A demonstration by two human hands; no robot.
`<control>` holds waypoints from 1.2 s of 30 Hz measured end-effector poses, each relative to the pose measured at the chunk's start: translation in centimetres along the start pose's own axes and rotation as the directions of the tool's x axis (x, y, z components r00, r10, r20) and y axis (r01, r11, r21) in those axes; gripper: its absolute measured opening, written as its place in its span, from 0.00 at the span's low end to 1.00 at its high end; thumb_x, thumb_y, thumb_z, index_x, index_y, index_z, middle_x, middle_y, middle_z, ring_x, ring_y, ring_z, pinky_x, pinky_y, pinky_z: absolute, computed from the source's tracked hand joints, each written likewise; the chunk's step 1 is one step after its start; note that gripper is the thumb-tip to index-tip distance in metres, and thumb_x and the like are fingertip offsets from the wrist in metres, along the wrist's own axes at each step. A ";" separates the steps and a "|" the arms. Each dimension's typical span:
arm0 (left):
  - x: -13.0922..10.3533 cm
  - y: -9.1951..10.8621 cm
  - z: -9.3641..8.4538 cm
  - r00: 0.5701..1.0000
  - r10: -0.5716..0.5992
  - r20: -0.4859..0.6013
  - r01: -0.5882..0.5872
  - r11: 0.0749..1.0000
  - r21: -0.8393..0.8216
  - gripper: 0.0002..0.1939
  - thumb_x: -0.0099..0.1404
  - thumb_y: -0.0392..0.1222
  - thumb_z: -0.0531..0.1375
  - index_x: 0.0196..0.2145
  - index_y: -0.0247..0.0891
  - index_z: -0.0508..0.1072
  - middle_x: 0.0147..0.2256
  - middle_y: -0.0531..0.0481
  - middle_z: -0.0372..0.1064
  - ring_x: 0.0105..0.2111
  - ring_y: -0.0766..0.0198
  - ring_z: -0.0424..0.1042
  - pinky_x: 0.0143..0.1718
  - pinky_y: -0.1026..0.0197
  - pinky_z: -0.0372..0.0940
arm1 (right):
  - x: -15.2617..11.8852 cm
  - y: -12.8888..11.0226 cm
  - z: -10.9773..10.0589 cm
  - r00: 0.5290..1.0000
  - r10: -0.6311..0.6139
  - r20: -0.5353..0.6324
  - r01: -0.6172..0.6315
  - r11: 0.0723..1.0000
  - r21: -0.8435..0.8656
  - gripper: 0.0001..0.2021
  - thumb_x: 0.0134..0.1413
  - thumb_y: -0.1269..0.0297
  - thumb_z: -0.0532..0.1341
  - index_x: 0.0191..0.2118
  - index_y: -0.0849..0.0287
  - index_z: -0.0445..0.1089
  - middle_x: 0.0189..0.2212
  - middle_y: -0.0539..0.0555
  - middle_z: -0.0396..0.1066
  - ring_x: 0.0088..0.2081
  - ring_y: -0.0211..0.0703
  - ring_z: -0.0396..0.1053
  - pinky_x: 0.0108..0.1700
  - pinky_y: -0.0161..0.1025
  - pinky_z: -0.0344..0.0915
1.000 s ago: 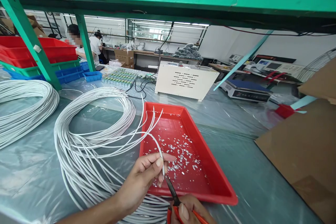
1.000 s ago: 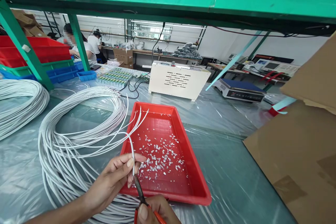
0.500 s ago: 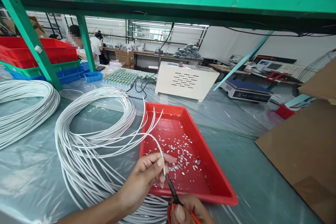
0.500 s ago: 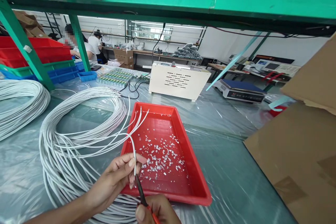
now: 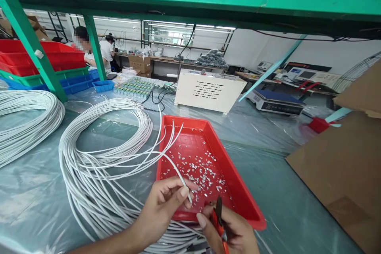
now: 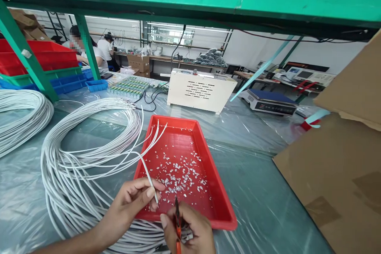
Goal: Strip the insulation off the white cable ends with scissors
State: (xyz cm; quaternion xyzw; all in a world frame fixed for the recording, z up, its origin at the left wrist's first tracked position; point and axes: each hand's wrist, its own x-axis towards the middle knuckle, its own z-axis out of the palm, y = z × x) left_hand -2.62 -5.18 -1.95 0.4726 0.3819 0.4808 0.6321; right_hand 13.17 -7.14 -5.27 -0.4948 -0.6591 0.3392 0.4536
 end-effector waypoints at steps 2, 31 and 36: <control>-0.1 -0.2 0.2 1.000 0.030 -0.006 -0.030 0.999 0.028 0.13 0.59 0.45 0.59 0.36 0.34 0.76 0.25 0.49 0.67 0.27 0.66 0.64 0.31 0.65 0.58 | 0.3 -0.1 -0.1 0.999 0.022 -0.034 -0.022 1.000 0.021 0.08 0.47 0.61 0.61 0.24 0.59 0.67 0.18 0.50 0.63 0.20 0.37 0.58 0.22 0.32 0.57; -0.6 -1.1 0.6 0.977 0.212 0.038 -0.210 0.897 0.388 0.11 0.62 0.39 0.56 0.38 0.37 0.77 0.32 0.43 0.74 0.34 0.60 0.71 0.37 0.62 0.64 | 0.8 -0.7 0.1 0.992 -0.116 -0.053 0.106 0.981 -0.163 0.03 0.43 0.72 0.56 0.23 0.59 0.63 0.17 0.47 0.62 0.18 0.36 0.59 0.22 0.31 0.58; -0.5 -1.2 0.8 0.983 0.183 -0.012 -0.167 0.923 0.346 0.10 0.61 0.40 0.57 0.34 0.36 0.78 0.30 0.44 0.74 0.31 0.60 0.72 0.35 0.63 0.65 | 0.5 -0.6 0.1 0.983 -0.184 -0.019 0.172 0.949 -0.265 0.05 0.46 0.73 0.55 0.23 0.59 0.62 0.18 0.48 0.61 0.18 0.35 0.60 0.21 0.31 0.58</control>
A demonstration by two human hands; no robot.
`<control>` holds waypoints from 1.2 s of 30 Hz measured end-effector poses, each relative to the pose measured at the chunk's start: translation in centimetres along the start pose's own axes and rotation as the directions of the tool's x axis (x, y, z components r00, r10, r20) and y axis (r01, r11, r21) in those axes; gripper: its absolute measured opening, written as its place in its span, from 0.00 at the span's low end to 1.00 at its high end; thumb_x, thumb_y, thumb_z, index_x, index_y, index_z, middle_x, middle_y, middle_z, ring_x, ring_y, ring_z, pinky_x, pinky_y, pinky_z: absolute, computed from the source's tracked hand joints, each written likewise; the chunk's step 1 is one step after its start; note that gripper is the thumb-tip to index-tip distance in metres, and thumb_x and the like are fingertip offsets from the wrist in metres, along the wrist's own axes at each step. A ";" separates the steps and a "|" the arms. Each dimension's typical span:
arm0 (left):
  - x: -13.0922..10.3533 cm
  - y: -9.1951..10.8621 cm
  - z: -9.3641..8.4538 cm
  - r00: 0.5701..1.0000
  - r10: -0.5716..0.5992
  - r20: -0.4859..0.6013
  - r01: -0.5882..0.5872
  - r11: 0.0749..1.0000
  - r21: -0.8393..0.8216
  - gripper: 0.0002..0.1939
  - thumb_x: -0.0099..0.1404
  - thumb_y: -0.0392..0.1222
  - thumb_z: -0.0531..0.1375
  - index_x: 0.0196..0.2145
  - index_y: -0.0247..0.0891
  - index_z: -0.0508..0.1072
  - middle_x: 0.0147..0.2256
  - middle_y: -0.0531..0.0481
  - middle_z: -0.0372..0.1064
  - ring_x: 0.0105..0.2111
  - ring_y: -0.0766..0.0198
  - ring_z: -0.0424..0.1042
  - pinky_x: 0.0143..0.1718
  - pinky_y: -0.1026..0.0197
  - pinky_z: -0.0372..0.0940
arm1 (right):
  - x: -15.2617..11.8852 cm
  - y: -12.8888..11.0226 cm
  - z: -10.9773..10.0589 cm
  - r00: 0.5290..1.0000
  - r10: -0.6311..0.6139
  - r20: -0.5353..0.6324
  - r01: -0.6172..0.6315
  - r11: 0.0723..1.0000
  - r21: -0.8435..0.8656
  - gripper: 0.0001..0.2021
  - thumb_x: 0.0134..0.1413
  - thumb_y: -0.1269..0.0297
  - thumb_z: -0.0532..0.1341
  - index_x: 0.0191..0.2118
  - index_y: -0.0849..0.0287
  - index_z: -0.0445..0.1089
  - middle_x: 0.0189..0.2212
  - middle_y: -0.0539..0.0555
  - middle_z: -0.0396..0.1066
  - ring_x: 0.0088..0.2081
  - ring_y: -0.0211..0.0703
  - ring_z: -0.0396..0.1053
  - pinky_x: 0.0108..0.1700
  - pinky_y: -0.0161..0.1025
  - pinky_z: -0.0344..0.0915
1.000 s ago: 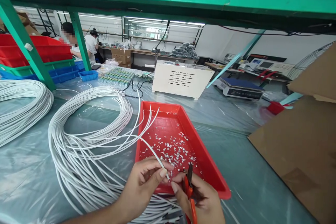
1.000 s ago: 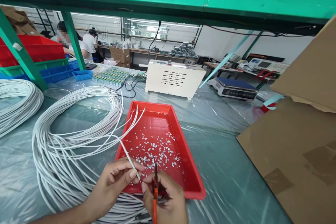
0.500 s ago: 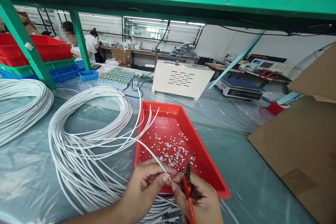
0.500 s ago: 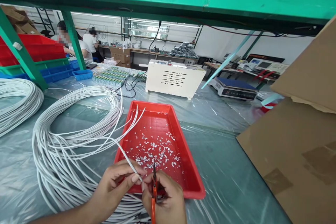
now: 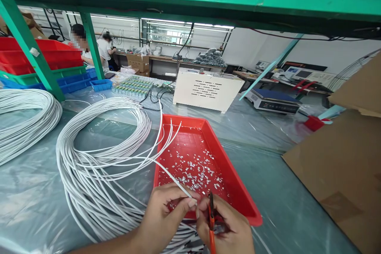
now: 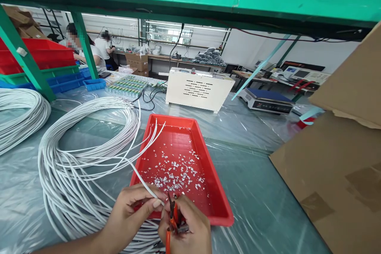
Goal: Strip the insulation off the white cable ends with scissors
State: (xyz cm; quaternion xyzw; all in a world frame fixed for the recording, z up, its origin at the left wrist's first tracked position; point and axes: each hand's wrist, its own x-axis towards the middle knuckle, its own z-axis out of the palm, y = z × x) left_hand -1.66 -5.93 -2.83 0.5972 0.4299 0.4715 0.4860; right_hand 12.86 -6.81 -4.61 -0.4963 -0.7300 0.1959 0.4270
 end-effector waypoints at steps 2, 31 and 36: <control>0.1 0.0 0.1 0.999 -0.031 -0.014 0.030 0.999 -0.037 0.10 0.60 0.41 0.58 0.33 0.35 0.78 0.28 0.44 0.74 0.30 0.60 0.71 0.34 0.62 0.65 | -0.2 0.1 0.0 1.000 -0.022 0.002 0.022 1.000 -0.015 0.05 0.46 0.73 0.55 0.23 0.59 0.62 0.17 0.48 0.61 0.18 0.36 0.61 0.21 0.31 0.58; 0.1 -0.1 0.1 0.999 -0.047 0.007 0.047 0.963 -0.267 0.11 0.60 0.41 0.58 0.36 0.32 0.76 0.26 0.47 0.71 0.28 0.66 0.69 0.31 0.66 0.64 | 0.5 1.0 -0.3 0.994 0.103 0.027 -0.107 0.950 0.295 0.01 0.44 0.71 0.60 0.26 0.60 0.67 0.19 0.47 0.64 0.19 0.36 0.60 0.22 0.30 0.59; 0.1 0.0 0.1 0.999 0.043 -0.008 -0.044 0.988 -0.146 0.10 0.61 0.39 0.57 0.36 0.35 0.77 0.31 0.45 0.73 0.30 0.64 0.70 0.33 0.65 0.66 | 0.5 0.9 -0.1 0.997 0.071 -0.017 -0.064 0.956 0.285 0.04 0.41 0.74 0.60 0.27 0.60 0.68 0.19 0.47 0.65 0.19 0.36 0.62 0.23 0.30 0.60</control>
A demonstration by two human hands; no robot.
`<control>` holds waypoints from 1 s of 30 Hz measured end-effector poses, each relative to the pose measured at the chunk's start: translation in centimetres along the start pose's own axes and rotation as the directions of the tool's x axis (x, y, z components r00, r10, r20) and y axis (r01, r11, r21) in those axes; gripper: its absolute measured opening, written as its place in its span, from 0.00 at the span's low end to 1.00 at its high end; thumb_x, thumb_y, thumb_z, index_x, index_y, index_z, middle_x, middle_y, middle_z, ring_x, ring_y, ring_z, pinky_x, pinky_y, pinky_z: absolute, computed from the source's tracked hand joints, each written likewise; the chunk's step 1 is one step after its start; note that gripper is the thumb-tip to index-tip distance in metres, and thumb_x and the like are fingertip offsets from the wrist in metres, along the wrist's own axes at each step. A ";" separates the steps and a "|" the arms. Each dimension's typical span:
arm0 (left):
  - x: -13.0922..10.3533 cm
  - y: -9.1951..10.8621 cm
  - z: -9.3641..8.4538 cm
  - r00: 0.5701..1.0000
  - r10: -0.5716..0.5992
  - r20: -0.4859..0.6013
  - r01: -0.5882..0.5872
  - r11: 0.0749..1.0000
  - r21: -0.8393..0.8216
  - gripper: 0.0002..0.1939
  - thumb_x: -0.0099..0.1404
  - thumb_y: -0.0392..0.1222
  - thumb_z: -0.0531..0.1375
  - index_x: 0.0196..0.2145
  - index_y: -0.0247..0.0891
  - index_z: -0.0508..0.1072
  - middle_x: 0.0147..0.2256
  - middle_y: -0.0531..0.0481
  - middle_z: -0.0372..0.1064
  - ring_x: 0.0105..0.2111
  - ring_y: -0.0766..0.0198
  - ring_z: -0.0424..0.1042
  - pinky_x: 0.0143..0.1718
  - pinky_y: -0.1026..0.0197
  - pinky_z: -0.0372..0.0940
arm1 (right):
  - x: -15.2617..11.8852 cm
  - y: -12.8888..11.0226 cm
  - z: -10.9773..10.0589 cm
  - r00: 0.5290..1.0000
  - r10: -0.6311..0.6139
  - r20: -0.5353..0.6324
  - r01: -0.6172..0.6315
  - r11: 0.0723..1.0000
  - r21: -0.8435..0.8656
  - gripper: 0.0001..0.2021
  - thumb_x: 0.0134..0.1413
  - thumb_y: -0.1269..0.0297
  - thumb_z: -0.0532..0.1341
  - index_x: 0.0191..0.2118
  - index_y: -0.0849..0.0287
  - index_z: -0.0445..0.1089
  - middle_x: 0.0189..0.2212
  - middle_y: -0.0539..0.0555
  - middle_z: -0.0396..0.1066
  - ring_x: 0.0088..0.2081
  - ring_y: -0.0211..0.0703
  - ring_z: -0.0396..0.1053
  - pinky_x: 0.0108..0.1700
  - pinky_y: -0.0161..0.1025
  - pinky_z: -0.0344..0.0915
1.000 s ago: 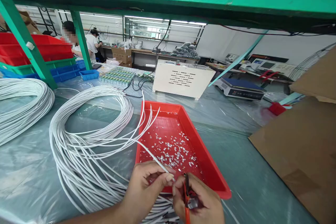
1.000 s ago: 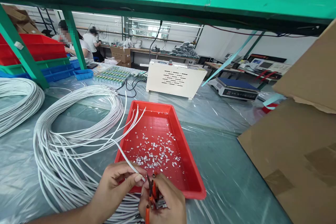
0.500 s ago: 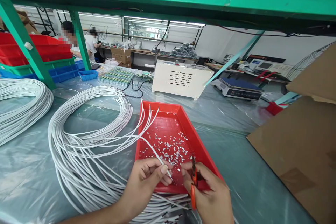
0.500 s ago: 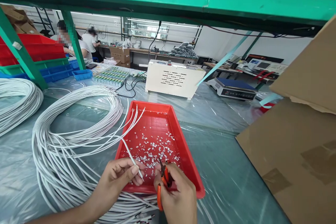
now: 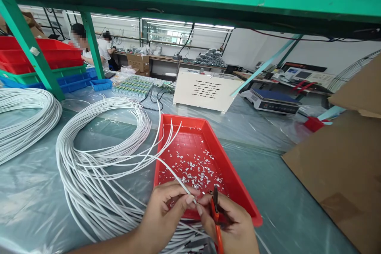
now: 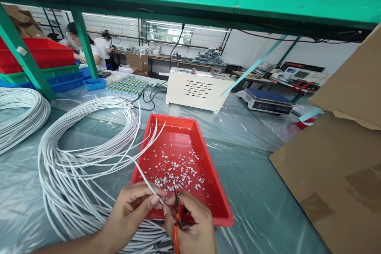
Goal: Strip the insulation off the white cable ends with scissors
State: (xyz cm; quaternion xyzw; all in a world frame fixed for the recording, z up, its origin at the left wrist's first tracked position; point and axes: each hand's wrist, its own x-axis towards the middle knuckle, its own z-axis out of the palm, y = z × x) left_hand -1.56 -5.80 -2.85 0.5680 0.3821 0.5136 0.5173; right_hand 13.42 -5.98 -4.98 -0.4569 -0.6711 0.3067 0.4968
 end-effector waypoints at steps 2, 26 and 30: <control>0.0 0.0 0.0 1.000 0.031 0.003 -0.031 0.997 0.070 0.10 0.62 0.38 0.56 0.37 0.35 0.77 0.31 0.44 0.74 0.31 0.62 0.71 0.34 0.64 0.65 | -0.1 0.0 0.1 0.999 -0.012 -0.041 0.011 1.000 -0.019 0.03 0.41 0.74 0.60 0.26 0.60 0.68 0.19 0.47 0.64 0.19 0.35 0.60 0.22 0.30 0.58; -0.3 0.5 0.2 0.996 0.072 0.043 -0.079 0.978 0.195 0.11 0.62 0.35 0.54 0.31 0.35 0.77 0.28 0.46 0.73 0.32 0.62 0.71 0.36 0.65 0.65 | -0.3 -0.4 -0.2 0.973 -0.226 0.053 0.230 0.904 -0.361 0.04 0.46 0.74 0.55 0.25 0.60 0.64 0.18 0.48 0.61 0.18 0.35 0.61 0.21 0.30 0.59; -0.3 0.4 0.2 0.997 0.071 0.006 -0.071 0.983 0.167 0.10 0.62 0.36 0.55 0.35 0.35 0.77 0.32 0.44 0.75 0.32 0.61 0.72 0.36 0.65 0.65 | -0.5 -0.4 0.0 0.960 -0.273 0.063 0.277 0.890 -0.362 0.05 0.45 0.75 0.55 0.25 0.60 0.64 0.18 0.48 0.61 0.19 0.35 0.62 0.21 0.30 0.59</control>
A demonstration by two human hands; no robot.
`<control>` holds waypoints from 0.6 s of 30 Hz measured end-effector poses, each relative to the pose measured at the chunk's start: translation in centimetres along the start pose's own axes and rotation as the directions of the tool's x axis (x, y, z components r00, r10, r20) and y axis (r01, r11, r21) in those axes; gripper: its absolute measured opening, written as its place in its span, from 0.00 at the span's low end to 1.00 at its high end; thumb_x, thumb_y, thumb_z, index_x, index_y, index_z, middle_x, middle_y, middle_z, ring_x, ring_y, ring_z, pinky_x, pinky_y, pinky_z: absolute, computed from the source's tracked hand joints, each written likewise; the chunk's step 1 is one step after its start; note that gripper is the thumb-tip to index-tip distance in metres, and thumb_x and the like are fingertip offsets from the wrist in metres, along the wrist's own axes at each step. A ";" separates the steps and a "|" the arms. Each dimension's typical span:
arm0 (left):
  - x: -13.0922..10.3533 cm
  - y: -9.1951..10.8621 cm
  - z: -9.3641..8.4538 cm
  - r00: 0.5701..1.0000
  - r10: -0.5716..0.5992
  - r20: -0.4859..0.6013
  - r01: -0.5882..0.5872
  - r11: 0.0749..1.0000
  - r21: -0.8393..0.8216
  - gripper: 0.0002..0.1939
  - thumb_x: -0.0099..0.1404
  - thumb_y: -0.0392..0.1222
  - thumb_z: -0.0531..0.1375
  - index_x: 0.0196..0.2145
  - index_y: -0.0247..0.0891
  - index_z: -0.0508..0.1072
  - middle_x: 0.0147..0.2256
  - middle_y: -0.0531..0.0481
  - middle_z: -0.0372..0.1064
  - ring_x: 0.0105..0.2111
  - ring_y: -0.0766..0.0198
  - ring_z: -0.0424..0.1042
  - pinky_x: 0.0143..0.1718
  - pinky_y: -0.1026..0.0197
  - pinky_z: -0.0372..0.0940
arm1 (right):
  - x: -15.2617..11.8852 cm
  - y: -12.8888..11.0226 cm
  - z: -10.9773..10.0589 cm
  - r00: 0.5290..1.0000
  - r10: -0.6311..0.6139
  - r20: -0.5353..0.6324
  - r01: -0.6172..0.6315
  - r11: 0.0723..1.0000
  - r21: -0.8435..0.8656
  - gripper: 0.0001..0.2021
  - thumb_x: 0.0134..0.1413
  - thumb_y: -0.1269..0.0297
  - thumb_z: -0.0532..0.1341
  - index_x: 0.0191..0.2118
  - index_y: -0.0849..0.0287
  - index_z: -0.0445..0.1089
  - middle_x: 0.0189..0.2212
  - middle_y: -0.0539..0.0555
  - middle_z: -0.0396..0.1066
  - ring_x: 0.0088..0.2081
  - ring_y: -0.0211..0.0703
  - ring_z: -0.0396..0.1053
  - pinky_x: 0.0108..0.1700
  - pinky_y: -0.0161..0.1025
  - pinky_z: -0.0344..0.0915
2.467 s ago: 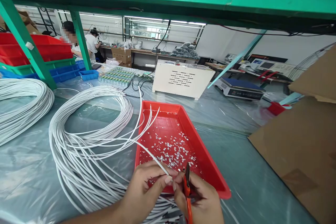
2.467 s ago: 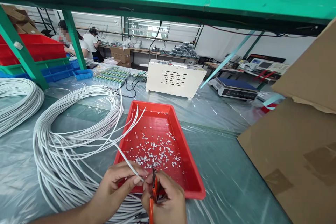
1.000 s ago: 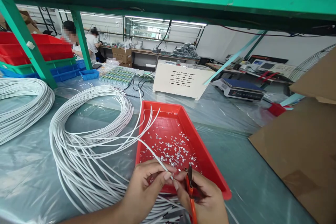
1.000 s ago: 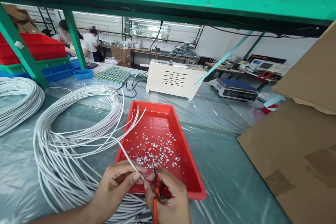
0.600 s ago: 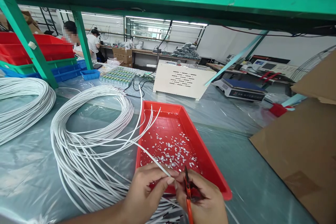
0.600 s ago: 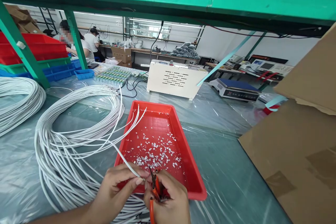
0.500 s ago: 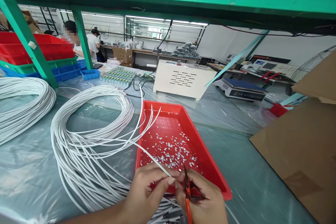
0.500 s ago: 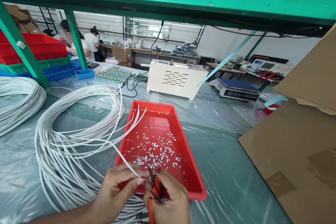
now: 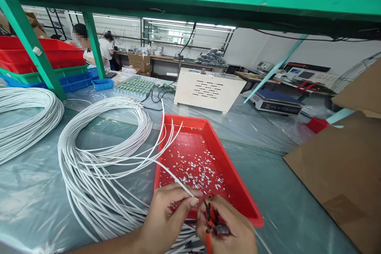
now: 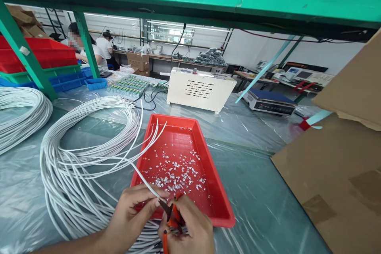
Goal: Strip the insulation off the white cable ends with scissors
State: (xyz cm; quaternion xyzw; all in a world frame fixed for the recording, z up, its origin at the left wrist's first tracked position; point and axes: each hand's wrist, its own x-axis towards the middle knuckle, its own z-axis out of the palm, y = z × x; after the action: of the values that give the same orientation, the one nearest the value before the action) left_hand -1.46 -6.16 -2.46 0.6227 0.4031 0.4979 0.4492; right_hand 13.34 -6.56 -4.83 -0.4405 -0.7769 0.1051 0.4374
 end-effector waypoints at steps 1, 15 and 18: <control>0.0 -0.1 0.0 1.000 -0.013 -0.009 0.013 1.000 -0.013 0.10 0.62 0.37 0.56 0.35 0.35 0.77 0.31 0.44 0.75 0.32 0.61 0.72 0.35 0.65 0.65 | 0.0 -0.1 0.0 1.000 -0.008 -0.005 0.008 1.000 0.005 0.05 0.45 0.76 0.55 0.25 0.59 0.64 0.18 0.47 0.60 0.19 0.35 0.61 0.21 0.30 0.59; 1.0 -0.3 0.3 0.955 -0.294 0.040 0.286 0.875 -0.391 0.13 0.57 0.46 0.60 0.29 0.30 0.75 0.21 0.49 0.71 0.23 0.67 0.69 0.29 0.67 0.64 | 0.7 0.4 -1.0 0.976 0.181 -0.119 -0.180 0.983 0.017 0.02 0.48 0.70 0.57 0.29 0.59 0.66 0.20 0.48 0.63 0.22 0.36 0.62 0.25 0.31 0.60; 1.1 -0.4 0.2 0.948 -0.315 0.043 0.305 0.862 -0.406 0.14 0.57 0.46 0.60 0.27 0.30 0.74 0.20 0.49 0.70 0.23 0.67 0.69 0.28 0.67 0.64 | 0.8 0.6 -1.2 0.975 0.191 -0.117 -0.193 0.981 -0.002 0.03 0.49 0.70 0.56 0.27 0.58 0.65 0.20 0.48 0.63 0.22 0.37 0.62 0.26 0.31 0.60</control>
State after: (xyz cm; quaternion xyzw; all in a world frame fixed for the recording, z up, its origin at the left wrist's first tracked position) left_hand -1.08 -5.04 -2.59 0.4365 0.3908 0.4998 0.6379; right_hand 14.50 -5.86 -3.99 -0.5218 -0.7046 0.1158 0.4668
